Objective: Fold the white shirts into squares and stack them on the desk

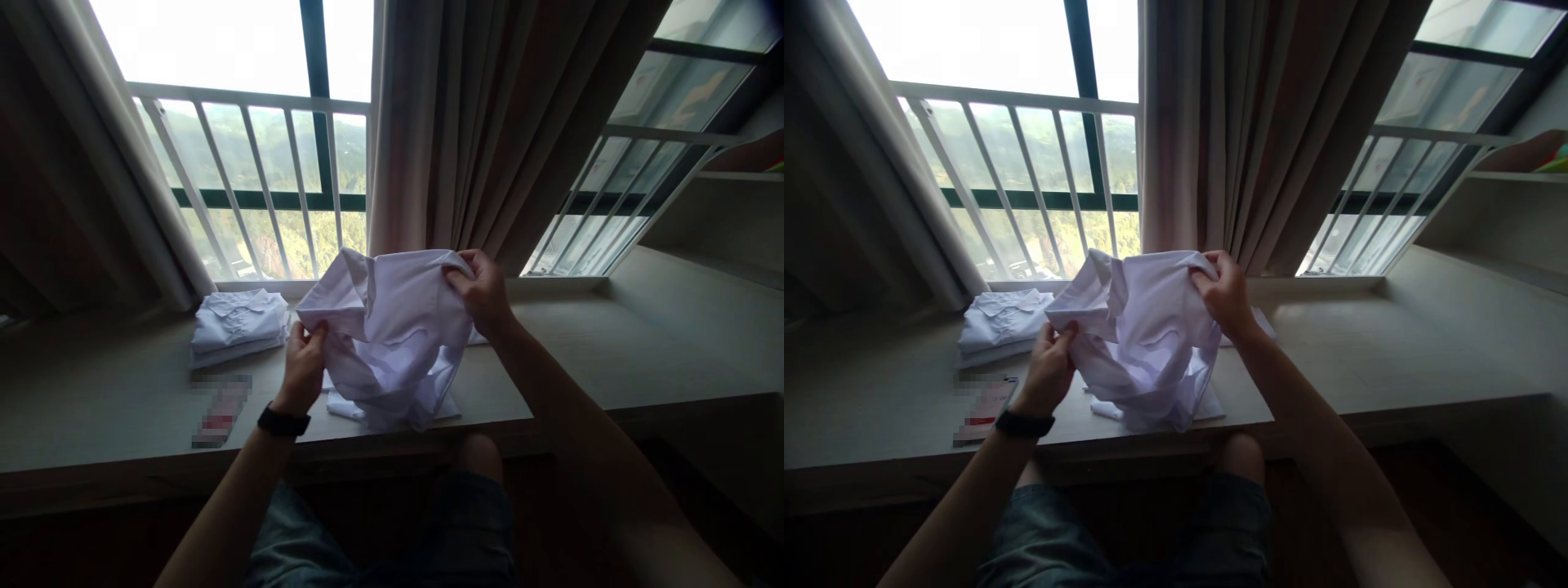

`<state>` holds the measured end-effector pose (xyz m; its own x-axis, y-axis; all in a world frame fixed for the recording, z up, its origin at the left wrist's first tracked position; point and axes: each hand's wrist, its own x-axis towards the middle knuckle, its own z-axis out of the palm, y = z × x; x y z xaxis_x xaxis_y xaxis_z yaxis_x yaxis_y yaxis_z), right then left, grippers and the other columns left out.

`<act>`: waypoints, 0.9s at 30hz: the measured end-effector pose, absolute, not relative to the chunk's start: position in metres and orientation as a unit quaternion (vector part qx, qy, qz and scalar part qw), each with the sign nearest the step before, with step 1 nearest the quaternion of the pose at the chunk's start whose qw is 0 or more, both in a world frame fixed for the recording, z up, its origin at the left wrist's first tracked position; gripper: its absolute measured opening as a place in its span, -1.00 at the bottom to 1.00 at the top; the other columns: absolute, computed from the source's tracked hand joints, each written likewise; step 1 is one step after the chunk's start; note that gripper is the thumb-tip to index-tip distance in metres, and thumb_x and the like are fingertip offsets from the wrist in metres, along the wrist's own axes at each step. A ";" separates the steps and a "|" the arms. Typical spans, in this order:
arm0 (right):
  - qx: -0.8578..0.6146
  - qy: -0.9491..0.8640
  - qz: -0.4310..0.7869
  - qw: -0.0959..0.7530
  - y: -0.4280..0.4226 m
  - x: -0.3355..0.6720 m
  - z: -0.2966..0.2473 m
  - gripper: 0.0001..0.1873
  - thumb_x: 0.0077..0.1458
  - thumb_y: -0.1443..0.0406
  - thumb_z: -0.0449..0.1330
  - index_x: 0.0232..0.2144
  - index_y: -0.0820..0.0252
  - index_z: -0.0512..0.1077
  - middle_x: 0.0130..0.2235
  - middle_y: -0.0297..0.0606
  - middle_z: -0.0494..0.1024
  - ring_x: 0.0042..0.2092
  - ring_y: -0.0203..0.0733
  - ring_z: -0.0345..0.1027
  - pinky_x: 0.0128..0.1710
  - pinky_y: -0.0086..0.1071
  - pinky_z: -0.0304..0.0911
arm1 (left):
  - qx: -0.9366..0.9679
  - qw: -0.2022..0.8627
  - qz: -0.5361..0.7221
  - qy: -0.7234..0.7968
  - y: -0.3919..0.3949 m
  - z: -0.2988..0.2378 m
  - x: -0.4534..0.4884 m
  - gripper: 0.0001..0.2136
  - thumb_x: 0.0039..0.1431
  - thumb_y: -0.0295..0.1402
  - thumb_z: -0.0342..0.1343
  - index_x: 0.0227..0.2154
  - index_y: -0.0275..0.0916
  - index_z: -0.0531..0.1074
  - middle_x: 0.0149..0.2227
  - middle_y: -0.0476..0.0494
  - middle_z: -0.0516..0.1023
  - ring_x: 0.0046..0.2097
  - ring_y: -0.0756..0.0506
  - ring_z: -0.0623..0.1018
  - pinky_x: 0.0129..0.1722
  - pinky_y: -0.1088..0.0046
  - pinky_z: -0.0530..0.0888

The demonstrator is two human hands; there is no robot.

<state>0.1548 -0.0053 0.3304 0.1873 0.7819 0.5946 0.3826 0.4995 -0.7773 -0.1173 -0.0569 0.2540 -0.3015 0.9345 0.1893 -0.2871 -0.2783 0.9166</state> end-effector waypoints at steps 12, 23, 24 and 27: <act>-0.607 -0.702 0.280 0.247 0.014 0.220 0.186 -0.72 -0.05 0.15 0.33 -0.34 0.25 0.57 -0.42 -0.24 0.55 -0.36 -0.22 0.38 -0.39 -0.44 0.22 | 0.578 0.404 0.498 0.505 -0.023 0.249 -0.175 -0.59 -0.05 -0.05 0.33 -0.32 -0.31 0.45 -0.44 -0.05 0.48 -0.44 -0.01 0.44 -0.49 0.54 0.32; -0.467 -0.687 0.495 0.255 0.022 0.141 0.147 -0.15 -0.05 -0.11 0.35 0.23 -0.04 0.26 0.25 -0.11 0.33 -0.28 -0.28 0.47 -0.42 -0.45 0.34 | 0.687 0.466 0.357 0.429 -0.035 0.235 -0.154 -0.58 0.01 0.01 0.28 -0.29 -0.29 0.47 -0.30 -0.09 0.52 -0.23 -0.08 0.50 -0.27 0.49 0.42; -0.448 -0.675 0.532 0.245 0.023 0.135 0.149 -0.20 -0.04 -0.12 0.34 0.19 -0.02 0.29 0.17 -0.13 0.42 -0.36 -0.33 0.45 -0.50 -0.49 0.28 | 0.690 0.468 0.352 0.425 -0.035 0.239 -0.155 -0.59 0.02 0.00 0.27 -0.29 -0.28 0.46 -0.31 -0.07 0.51 -0.24 -0.07 0.49 -0.29 0.50 0.41; -0.417 -0.669 0.578 0.212 0.024 0.120 0.152 -0.36 -0.14 -0.12 0.41 -0.15 0.20 0.49 -0.35 -0.28 0.54 -0.55 -0.41 0.28 -0.66 -0.55 0.05 | 0.694 0.458 0.351 0.430 -0.036 0.248 -0.161 -0.61 0.07 -0.02 0.24 -0.25 -0.27 0.42 -0.33 -0.05 0.49 -0.28 -0.04 0.48 -0.35 0.53 0.40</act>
